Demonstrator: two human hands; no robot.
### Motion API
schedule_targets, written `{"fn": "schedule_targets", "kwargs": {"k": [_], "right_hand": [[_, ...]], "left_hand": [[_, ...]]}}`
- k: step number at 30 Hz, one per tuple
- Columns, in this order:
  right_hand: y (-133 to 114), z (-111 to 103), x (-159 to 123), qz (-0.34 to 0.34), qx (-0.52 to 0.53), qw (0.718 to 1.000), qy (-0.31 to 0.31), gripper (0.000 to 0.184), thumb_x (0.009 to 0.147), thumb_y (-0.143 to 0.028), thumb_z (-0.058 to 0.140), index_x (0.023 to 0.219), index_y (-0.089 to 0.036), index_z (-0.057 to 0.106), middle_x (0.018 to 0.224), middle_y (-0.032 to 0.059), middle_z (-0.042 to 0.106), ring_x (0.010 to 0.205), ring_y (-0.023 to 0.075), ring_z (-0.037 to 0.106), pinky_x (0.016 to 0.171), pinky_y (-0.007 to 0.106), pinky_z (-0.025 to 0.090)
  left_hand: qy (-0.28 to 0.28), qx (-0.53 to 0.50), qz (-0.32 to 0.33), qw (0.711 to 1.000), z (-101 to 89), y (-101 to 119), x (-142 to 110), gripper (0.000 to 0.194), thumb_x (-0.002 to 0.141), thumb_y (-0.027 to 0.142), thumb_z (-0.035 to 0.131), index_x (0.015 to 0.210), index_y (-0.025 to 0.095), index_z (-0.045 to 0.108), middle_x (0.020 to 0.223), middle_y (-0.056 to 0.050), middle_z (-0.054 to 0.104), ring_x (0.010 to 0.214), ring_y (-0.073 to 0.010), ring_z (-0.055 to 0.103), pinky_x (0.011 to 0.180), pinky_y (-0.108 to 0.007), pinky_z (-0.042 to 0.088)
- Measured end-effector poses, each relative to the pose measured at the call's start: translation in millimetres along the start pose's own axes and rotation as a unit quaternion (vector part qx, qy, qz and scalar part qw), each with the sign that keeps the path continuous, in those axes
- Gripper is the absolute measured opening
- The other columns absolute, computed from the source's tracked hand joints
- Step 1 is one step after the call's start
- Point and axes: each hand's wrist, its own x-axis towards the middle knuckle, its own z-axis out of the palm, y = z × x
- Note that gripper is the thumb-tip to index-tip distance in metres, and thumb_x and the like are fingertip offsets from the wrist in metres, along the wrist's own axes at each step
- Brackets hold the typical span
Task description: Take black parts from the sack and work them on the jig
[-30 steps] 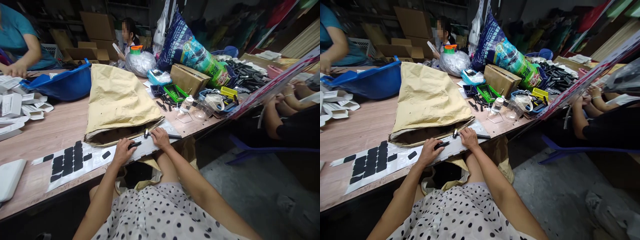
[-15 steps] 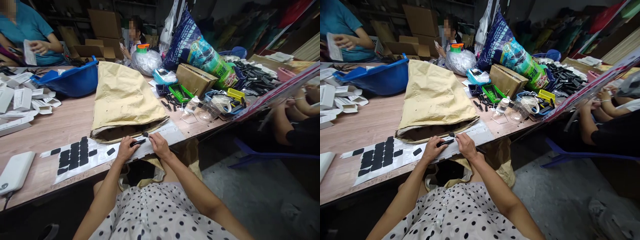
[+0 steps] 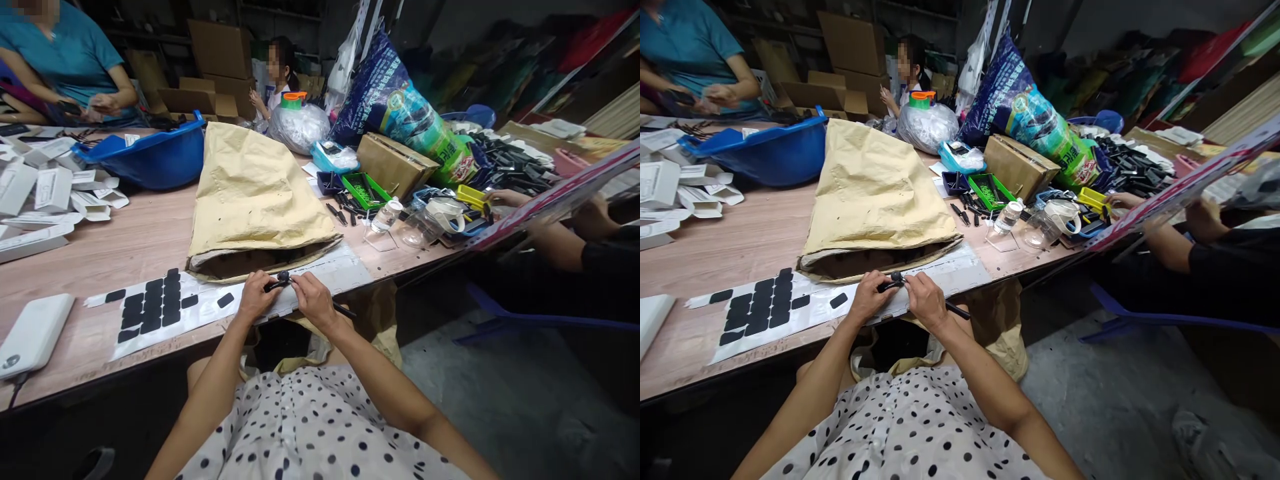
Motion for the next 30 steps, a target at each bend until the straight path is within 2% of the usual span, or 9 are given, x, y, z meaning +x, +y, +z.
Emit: {"fn": "schedule_targets", "kwargs": {"k": [2, 6, 9, 13, 20, 26, 30], "right_hand": [[2.2, -0.4, 0.1, 0.005, -0.003, 1.0, 0.01, 0.033, 0.102, -0.025, 0.042, 0.123, -0.026, 0.067, 0.098, 0.0071, 0.065, 0.092, 0.0189, 0.063, 0.084, 0.027, 0.051], [7.0, 1.7, -1.0, 0.011, -0.014, 1.0, -0.011, 0.031, 0.101, -0.026, 0.042, 0.116, -0.028, 0.07, 0.094, 0.0059, 0.065, 0.087, 0.0185, 0.062, 0.079, 0.026, 0.051], [14.5, 1.2, 1.8, 0.019, -0.009, 1.0, 0.009, 0.032, 0.102, -0.026, 0.041, 0.116, -0.027, 0.069, 0.098, 0.0064, 0.065, 0.091, 0.0188, 0.061, 0.082, 0.027, 0.05], [35.5, -5.5, 12.9, 0.026, -0.032, 0.999, 0.023, 0.032, 0.102, -0.026, 0.04, 0.115, -0.025, 0.07, 0.099, 0.0074, 0.064, 0.093, 0.0204, 0.059, 0.083, 0.028, 0.047], [77.6, -9.8, 24.7, 0.007, -0.108, 0.994, -0.027, 0.023, 0.097, -0.025, 0.051, 0.107, -0.024, 0.072, 0.093, 0.0088, 0.063, 0.091, 0.0239, 0.052, 0.078, 0.032, 0.039], [81.6, -1.2, 22.5, 0.007, -0.104, 0.994, -0.016, 0.022, 0.096, -0.026, 0.052, 0.107, -0.023, 0.072, 0.095, 0.0085, 0.062, 0.092, 0.0239, 0.049, 0.079, 0.033, 0.036], [80.3, 1.4, 22.8, 0.01, -0.099, 0.995, -0.009, 0.022, 0.096, -0.027, 0.053, 0.108, -0.024, 0.071, 0.095, 0.0081, 0.062, 0.092, 0.0237, 0.048, 0.08, 0.033, 0.036]], "left_hand": [[0.005, 0.002, -0.001, 1.0, 1.1, -0.9, 0.0, 0.011, 0.081, 0.033, 0.068, 0.083, 0.023, 0.072, 0.082, -0.003, 0.064, 0.082, -0.0215, 0.056, 0.081, -0.037, 0.044], [0.009, 0.004, -0.004, 1.0, 2.0, -1.8, -0.3, 0.011, 0.08, 0.033, 0.069, 0.084, 0.023, 0.072, 0.082, -0.003, 0.065, 0.082, -0.0213, 0.056, 0.081, -0.036, 0.045], [0.008, 0.0, -0.003, 1.0, 0.9, -1.1, -0.5, 0.011, 0.08, 0.033, 0.068, 0.085, 0.024, 0.072, 0.083, -0.003, 0.065, 0.082, -0.0215, 0.056, 0.081, -0.037, 0.045], [0.004, -0.004, -0.002, 1.0, -1.7, 1.0, -0.6, 0.013, 0.079, 0.032, 0.068, 0.088, 0.024, 0.073, 0.085, -0.003, 0.065, 0.084, -0.0223, 0.056, 0.084, -0.038, 0.046], [0.004, -0.004, -0.01, 1.0, -0.5, 1.8, -2.3, 0.013, 0.079, 0.032, 0.066, 0.088, 0.024, 0.072, 0.086, -0.003, 0.065, 0.083, -0.0227, 0.055, 0.082, -0.038, 0.047], [-0.006, -0.005, -0.001, 1.0, -4.7, -0.4, -1.1, 0.019, 0.086, 0.038, 0.061, 0.091, 0.023, 0.071, 0.086, -0.004, 0.065, 0.082, -0.0218, 0.054, 0.081, -0.037, 0.047], [0.01, -0.001, 0.022, 1.0, -11.3, 11.4, -7.5, 0.023, 0.091, 0.038, 0.055, 0.091, 0.021, 0.071, 0.088, -0.006, 0.066, 0.086, -0.023, 0.056, 0.083, -0.039, 0.048]]}}
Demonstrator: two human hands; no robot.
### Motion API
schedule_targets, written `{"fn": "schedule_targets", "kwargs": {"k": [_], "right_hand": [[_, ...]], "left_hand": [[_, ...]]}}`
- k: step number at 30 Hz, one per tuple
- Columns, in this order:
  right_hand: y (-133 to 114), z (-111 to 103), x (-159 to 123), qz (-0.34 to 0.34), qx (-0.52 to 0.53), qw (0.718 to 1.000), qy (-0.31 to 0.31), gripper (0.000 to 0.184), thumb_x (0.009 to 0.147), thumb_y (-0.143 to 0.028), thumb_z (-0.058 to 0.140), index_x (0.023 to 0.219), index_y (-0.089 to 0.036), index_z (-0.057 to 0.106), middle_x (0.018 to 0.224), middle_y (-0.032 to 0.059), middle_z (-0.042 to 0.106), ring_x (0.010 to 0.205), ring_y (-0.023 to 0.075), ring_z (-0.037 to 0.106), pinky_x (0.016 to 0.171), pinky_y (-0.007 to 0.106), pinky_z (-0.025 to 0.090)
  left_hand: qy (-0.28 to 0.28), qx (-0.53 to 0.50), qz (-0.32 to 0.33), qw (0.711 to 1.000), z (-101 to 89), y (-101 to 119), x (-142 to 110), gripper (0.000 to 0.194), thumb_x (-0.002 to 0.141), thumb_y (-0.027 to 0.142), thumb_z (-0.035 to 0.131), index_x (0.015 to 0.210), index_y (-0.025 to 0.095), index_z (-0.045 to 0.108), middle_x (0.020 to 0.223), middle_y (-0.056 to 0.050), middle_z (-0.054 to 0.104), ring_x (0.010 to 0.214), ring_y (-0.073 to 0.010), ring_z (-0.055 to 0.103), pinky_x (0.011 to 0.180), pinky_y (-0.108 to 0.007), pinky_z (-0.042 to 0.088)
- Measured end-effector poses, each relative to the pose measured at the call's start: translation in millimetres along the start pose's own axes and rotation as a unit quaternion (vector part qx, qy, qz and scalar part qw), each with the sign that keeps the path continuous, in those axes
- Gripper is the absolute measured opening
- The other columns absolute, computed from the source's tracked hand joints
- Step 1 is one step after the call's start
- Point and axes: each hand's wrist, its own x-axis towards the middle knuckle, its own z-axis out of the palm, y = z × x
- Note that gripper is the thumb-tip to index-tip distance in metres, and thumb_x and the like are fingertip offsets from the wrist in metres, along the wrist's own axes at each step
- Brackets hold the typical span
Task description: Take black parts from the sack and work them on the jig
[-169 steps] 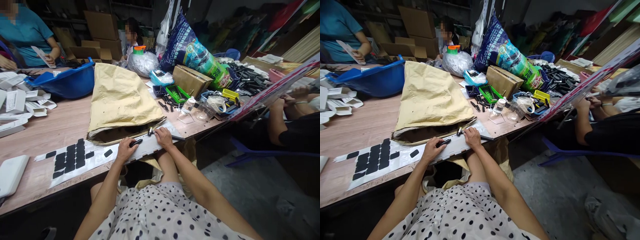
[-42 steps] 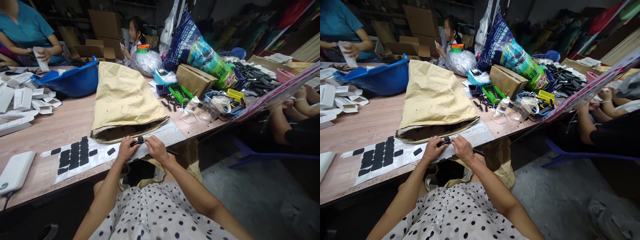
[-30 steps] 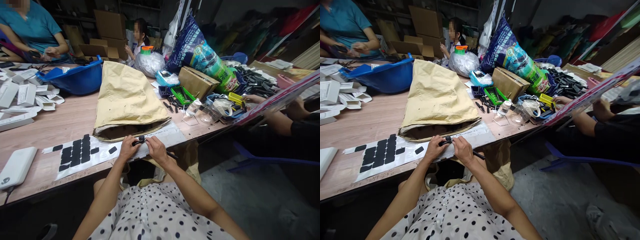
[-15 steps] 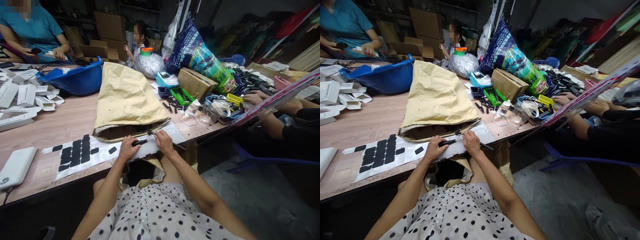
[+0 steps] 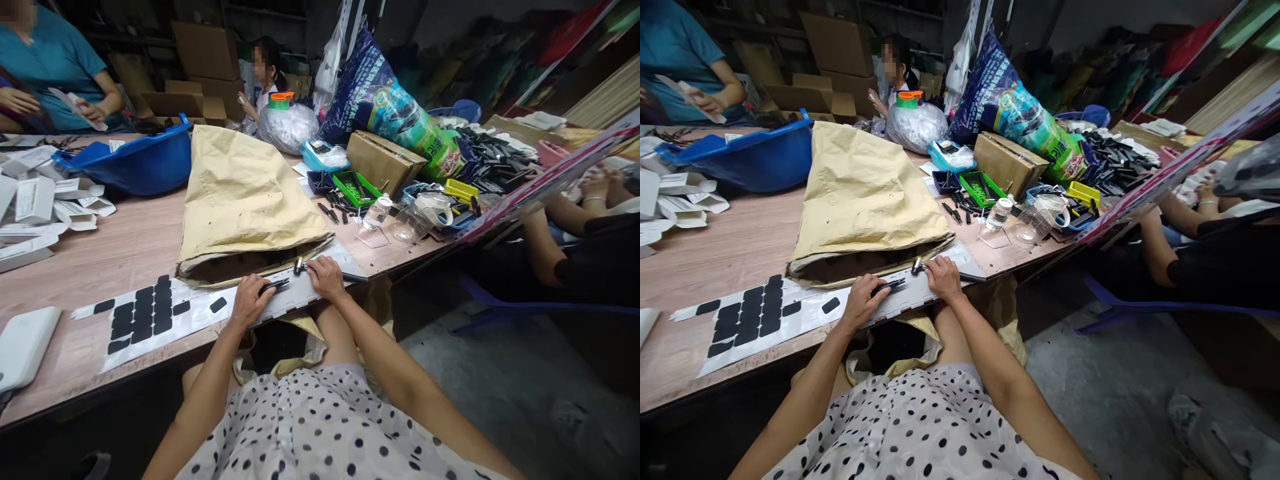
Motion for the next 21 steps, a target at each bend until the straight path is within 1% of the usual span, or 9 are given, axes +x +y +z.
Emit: {"fn": "schedule_targets", "kwargs": {"k": [3, 6, 8, 11, 14, 16, 18, 19, 21], "right_hand": [[-0.2, -0.1, 0.3, -0.005, 0.002, 1.0, 0.003, 0.022, 0.096, -0.027, 0.053, 0.109, -0.024, 0.071, 0.095, 0.008, 0.061, 0.092, 0.0238, 0.048, 0.08, 0.033, 0.036], [-1.1, 0.1, 0.5, 0.0, 0.002, 1.0, 0.002, 0.022, 0.096, -0.027, 0.054, 0.109, -0.024, 0.071, 0.095, 0.0084, 0.061, 0.092, 0.0241, 0.048, 0.08, 0.033, 0.036], [-2.0, 0.8, 0.7, 0.003, 0.002, 1.0, 0.002, 0.021, 0.095, -0.026, 0.054, 0.108, -0.023, 0.071, 0.095, 0.0084, 0.061, 0.092, 0.0242, 0.047, 0.08, 0.033, 0.036], [-3.2, 1.9, 1.1, 0.004, 0.001, 1.0, 0.006, 0.021, 0.095, -0.026, 0.054, 0.108, -0.024, 0.071, 0.095, 0.0082, 0.061, 0.092, 0.0242, 0.047, 0.08, 0.033, 0.036], [-4.0, 2.3, 1.5, 0.007, 0.0, 1.0, 0.009, 0.021, 0.095, -0.026, 0.054, 0.108, -0.024, 0.071, 0.095, 0.0082, 0.061, 0.092, 0.0241, 0.047, 0.08, 0.033, 0.036], [-4.5, 2.1, 1.6, 0.007, 0.0, 1.0, 0.008, 0.021, 0.094, -0.026, 0.055, 0.107, -0.023, 0.071, 0.095, 0.0082, 0.061, 0.092, 0.024, 0.048, 0.08, 0.033, 0.036], [-5.1, 1.7, 1.6, 0.007, -0.001, 1.0, 0.007, 0.021, 0.095, -0.026, 0.055, 0.108, -0.024, 0.071, 0.095, 0.0082, 0.061, 0.091, 0.0239, 0.048, 0.079, 0.033, 0.036], [-5.5, 1.4, 1.5, 0.007, -0.001, 1.0, 0.007, 0.021, 0.095, -0.026, 0.054, 0.108, -0.024, 0.071, 0.095, 0.0082, 0.061, 0.091, 0.0239, 0.048, 0.079, 0.033, 0.036], [-6.5, 0.9, 1.4, 0.008, -0.002, 1.0, 0.007, 0.021, 0.095, -0.026, 0.055, 0.108, -0.024, 0.071, 0.095, 0.0082, 0.061, 0.091, 0.0239, 0.048, 0.079, 0.033, 0.036]], "left_hand": [[0.013, -0.021, 0.034, 0.999, -0.1, 20.2, -23.4, 0.024, 0.094, 0.038, 0.052, 0.094, 0.022, 0.07, 0.094, -0.007, 0.067, 0.091, -0.0231, 0.059, 0.086, -0.038, 0.05], [-0.041, -0.079, 0.047, 0.995, 8.3, 39.2, -59.9, 0.027, 0.097, 0.038, 0.046, 0.102, 0.022, 0.068, 0.093, -0.005, 0.069, 0.086, -0.0197, 0.063, 0.081, -0.033, 0.053], [-0.102, -0.104, 0.02, 0.989, 17.9, 45.0, -82.9, 0.029, 0.098, 0.038, 0.044, 0.104, 0.023, 0.067, 0.091, -0.004, 0.071, 0.08, -0.0181, 0.065, 0.077, -0.031, 0.054], [-0.173, -0.081, -0.074, 0.979, 34.3, 41.6, -105.2, 0.029, 0.097, 0.036, 0.041, 0.101, 0.022, 0.066, 0.093, -0.006, 0.073, 0.081, -0.0206, 0.069, 0.078, -0.033, 0.055], [-0.242, -0.013, -0.173, 0.955, 46.3, 33.7, -112.8, 0.024, 0.092, 0.027, 0.045, 0.099, 0.02, 0.067, 0.097, -0.012, 0.075, 0.092, -0.0269, 0.072, 0.081, -0.037, 0.054], [-0.29, 0.017, -0.2, 0.936, 48.7, 33.0, -112.8, 0.023, 0.089, 0.022, 0.048, 0.096, 0.019, 0.069, 0.096, -0.015, 0.076, 0.093, -0.0301, 0.073, 0.079, -0.038, 0.054], [-0.315, 0.015, -0.184, 0.931, 45.4, 37.6, -108.7, 0.019, 0.085, 0.021, 0.051, 0.09, 0.019, 0.07, 0.092, -0.014, 0.077, 0.09, -0.0302, 0.073, 0.075, -0.036, 0.053], [-0.312, 0.003, -0.165, 0.936, 41.6, 41.2, -104.6, 0.018, 0.084, 0.022, 0.053, 0.086, 0.02, 0.07, 0.088, -0.012, 0.077, 0.086, -0.0288, 0.073, 0.073, -0.035, 0.052], [-0.264, -0.03, -0.128, 0.956, 30.4, 47.7, -90.4, 0.018, 0.085, 0.027, 0.054, 0.082, 0.022, 0.071, 0.08, -0.007, 0.075, 0.077, -0.0242, 0.071, 0.069, -0.032, 0.051]]}}
